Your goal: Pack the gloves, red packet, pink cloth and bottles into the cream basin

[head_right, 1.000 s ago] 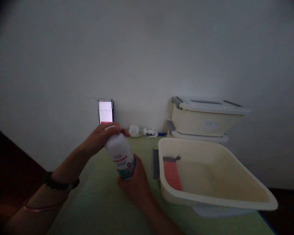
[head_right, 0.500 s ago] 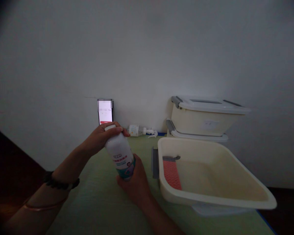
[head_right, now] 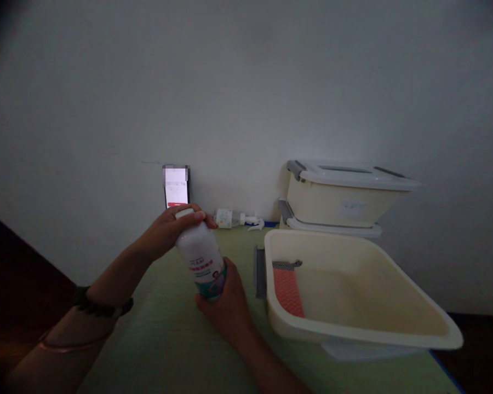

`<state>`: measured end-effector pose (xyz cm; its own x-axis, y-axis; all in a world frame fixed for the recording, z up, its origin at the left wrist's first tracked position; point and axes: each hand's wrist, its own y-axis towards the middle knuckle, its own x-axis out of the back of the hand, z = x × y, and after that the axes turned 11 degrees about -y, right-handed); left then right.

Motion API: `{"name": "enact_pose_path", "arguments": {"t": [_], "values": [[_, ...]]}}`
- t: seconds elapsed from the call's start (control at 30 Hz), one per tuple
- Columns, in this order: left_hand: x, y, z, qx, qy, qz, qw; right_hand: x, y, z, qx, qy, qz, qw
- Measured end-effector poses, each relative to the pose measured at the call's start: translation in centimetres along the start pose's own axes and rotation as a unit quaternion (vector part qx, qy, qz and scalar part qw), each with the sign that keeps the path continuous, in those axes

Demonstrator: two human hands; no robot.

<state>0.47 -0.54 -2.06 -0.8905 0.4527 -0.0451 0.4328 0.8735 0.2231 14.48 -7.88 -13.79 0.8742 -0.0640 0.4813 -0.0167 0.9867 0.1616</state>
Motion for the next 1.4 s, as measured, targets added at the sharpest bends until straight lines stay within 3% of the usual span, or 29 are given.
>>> {"name": "enact_pose_path", "arguments": {"t": [0.9, 1.0, 1.2, 1.4], "values": [[0.0, -0.1, 0.1, -0.007, -0.03, 0.008, 0.999, 0.3, -0.1, 0.1, -0.005, -0.002, 0.004, 1.0], [0.1, -0.2, 0.1, -0.01, -0.031, 0.033, 0.999, 0.3, -0.1, 0.1, -0.016, 0.002, 0.011, 1.0], [-0.2, -0.4, 0.1, 0.0, -0.084, 0.161, 0.983, 0.1, -0.4, 0.4, 0.008, 0.006, -0.018, 1.0], [-0.5, -0.2, 0.2, -0.031, -0.159, 0.108, 0.981, 0.8, -0.8, 1.3, 0.029, 0.02, -0.048, 0.998]]}}
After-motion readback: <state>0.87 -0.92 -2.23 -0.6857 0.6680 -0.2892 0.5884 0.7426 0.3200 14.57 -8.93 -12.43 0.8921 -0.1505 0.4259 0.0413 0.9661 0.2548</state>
